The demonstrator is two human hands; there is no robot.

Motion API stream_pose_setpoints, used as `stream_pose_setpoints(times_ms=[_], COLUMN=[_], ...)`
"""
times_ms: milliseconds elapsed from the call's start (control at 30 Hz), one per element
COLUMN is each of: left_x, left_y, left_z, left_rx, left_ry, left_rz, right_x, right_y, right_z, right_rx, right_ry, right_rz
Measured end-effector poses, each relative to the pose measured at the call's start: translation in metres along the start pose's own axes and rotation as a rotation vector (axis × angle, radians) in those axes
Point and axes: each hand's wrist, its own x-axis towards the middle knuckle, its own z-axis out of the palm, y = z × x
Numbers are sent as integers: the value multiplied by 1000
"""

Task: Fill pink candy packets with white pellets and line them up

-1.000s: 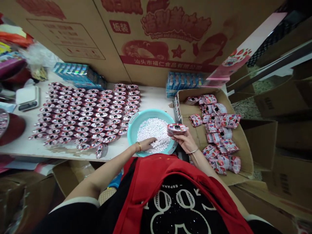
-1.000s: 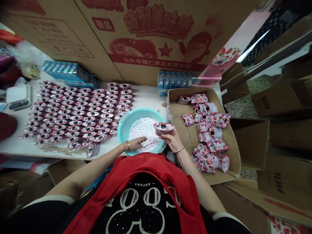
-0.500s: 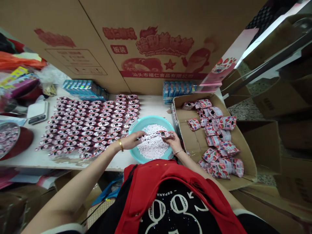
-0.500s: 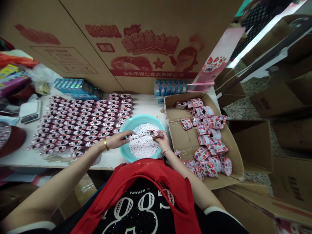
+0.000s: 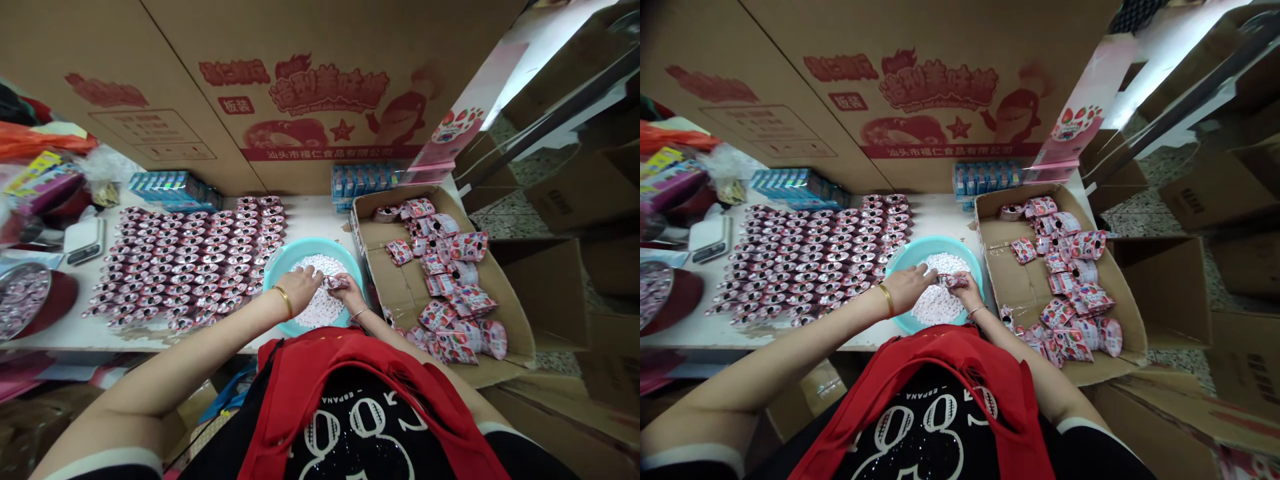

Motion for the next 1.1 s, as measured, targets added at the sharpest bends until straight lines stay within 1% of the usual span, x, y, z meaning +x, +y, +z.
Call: stream_pose_setpoints(times_ms=[67, 167, 233, 300, 367, 433, 500, 533, 600, 667, 767, 933, 1033, 1100], left_x=[-3, -7, -8, -7, -4, 3, 11, 15, 22, 26, 24, 11, -3, -21], left_y=[-4, -25, -43, -59, -66, -65, -55, -49, -37, -29, -26, -38, -49, -59], left_z=[-3, 1, 10, 23, 38, 55, 71, 78, 91, 100, 110, 116, 114, 113], left_rx=[36, -8, -110, -245, -373, -473, -545, -564, -556, -510, -471, -548, -601, -618], left_ry=[25, 59, 117, 202, 288, 364, 418, 426, 405, 380, 380, 465, 491, 507], left_rz=[11, -9, -36, -69, -75, -27, 71, 115, 174, 183, 150, -5, -60, -83], right_x=[1, 1, 0, -3, -5, -7, -8, -9, -10, -11, -14, -19, -23, -24], right_y=[0, -2, -6, -9, -12, -14, -15, -15, -14, -12, -11, -11, -13, -14], right_z=[-1, -1, -1, 0, 1, 2, 4, 5, 6, 6, 6, 10, 14, 15], right_rx=[35, 89, 128, 159, 167, 146, 126, 124, 131, 139, 143, 128, 36, -48], right_ry=[8, 21, 33, 36, 28, 12, -10, -23, -57, -84, -107, -200, -277, -324], right_rz=[8, 25, 34, 47, 65, 81, 96, 103, 123, 146, 184, 241, 262, 271])
